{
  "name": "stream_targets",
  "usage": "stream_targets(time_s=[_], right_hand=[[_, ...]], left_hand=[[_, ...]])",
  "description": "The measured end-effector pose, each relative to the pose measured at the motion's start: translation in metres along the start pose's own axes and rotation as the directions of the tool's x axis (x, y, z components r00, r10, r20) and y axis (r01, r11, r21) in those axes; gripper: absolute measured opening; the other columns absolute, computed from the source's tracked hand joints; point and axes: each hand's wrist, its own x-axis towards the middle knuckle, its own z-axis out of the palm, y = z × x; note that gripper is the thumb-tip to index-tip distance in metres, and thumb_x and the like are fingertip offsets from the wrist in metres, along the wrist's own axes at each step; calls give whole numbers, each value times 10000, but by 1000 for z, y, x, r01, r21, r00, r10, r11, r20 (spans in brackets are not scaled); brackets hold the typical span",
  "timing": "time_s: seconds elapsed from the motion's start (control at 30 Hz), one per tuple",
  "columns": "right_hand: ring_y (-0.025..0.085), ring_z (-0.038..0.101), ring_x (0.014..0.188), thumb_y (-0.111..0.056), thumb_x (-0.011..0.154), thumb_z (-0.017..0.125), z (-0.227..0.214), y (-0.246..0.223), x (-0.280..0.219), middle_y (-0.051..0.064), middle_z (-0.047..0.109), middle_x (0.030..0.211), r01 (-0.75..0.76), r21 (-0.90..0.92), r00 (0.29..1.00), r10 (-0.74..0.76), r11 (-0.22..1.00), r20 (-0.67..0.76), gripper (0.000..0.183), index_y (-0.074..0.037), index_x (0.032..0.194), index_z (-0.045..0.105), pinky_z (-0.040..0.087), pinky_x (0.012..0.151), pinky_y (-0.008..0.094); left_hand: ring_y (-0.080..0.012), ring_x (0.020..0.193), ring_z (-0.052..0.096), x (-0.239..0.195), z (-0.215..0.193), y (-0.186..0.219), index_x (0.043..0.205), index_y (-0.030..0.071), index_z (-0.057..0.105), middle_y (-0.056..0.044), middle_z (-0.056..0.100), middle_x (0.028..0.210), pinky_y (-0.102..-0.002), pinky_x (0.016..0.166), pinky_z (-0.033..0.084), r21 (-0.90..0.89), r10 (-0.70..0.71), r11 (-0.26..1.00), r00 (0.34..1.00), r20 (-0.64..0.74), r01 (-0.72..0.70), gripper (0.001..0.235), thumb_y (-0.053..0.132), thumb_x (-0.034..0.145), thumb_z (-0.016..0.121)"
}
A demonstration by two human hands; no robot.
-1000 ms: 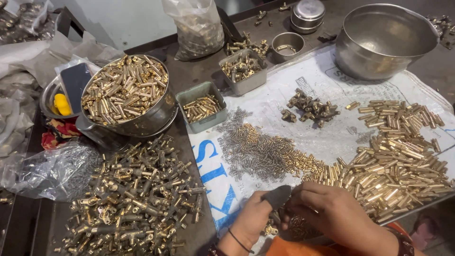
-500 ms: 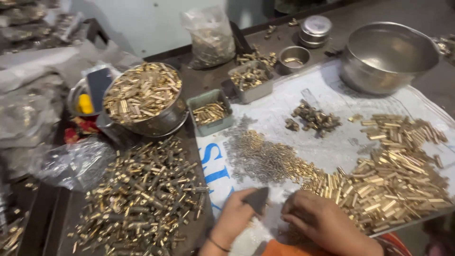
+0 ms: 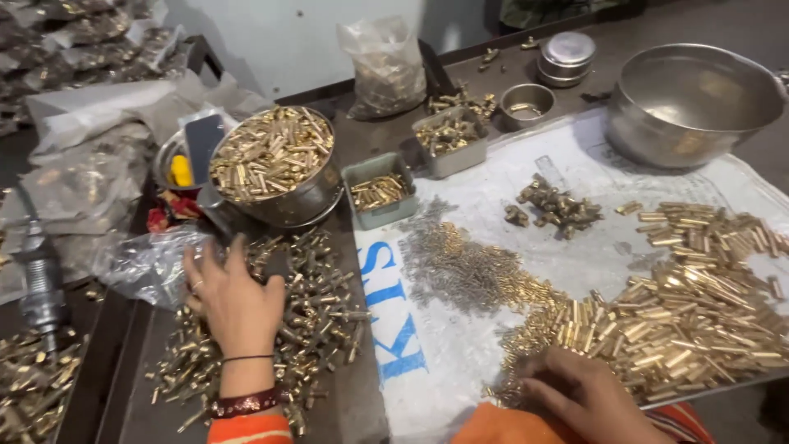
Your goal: Assembling small brass metal components by hand at a workbench.
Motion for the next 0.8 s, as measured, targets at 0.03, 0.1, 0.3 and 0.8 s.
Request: stream_targets(time_s=[0.03, 0.1, 0.3, 0.8], right_hand=[[152, 761, 879, -268, 843, 797, 1, 8, -2, 23, 783, 930, -9, -1, 1000, 9, 1000, -7, 231, -133, 1028, 772, 657, 787, 316], [148, 745, 872, -204, 817, 781, 4, 22, 2, 20, 773, 921, 141, -8, 988, -142, 990, -66, 215, -118, 1014, 787, 649, 777, 308], [156, 729, 784, -187, 818, 781, 6, 32, 6, 29, 754, 850, 158, -44, 967, -164, 986, -195, 195, -100, 991, 803, 622, 699, 308], [309, 478, 1398, -431, 788, 787, -108, -4, 185, 50, 523, 1505, 104, -675, 828, -440, 730, -347, 617, -204, 1341, 636, 435, 1132, 455]], left_hand=[[-429, 1449, 287, -5, -2, 19, 1265, 80, 693, -219, 498, 1460, -726, 1087, 193, -8, 5, 1000, 1000, 7, -5, 630, 210, 652, 750], [-440, 1504, 307, -9, -7, 55, 1333, 32, 620, -238, 489, 1504, -622, 1224, 217, -191, 55, 977, 979, -196, -93, 689, 115, 653, 691], [-282, 1359, 556, -110, 37, 195, 1220, 30, 690, -162, 657, 1363, -403, 1133, 407, -938, 297, 327, 930, 217, 115, 407, 5, 814, 701], [-83, 895, 711, -181, 154, 183, 1134, 63, 744, -30, 757, 949, -246, 824, 561, -689, 485, 196, 542, 686, 698, 301, 6, 851, 655]])
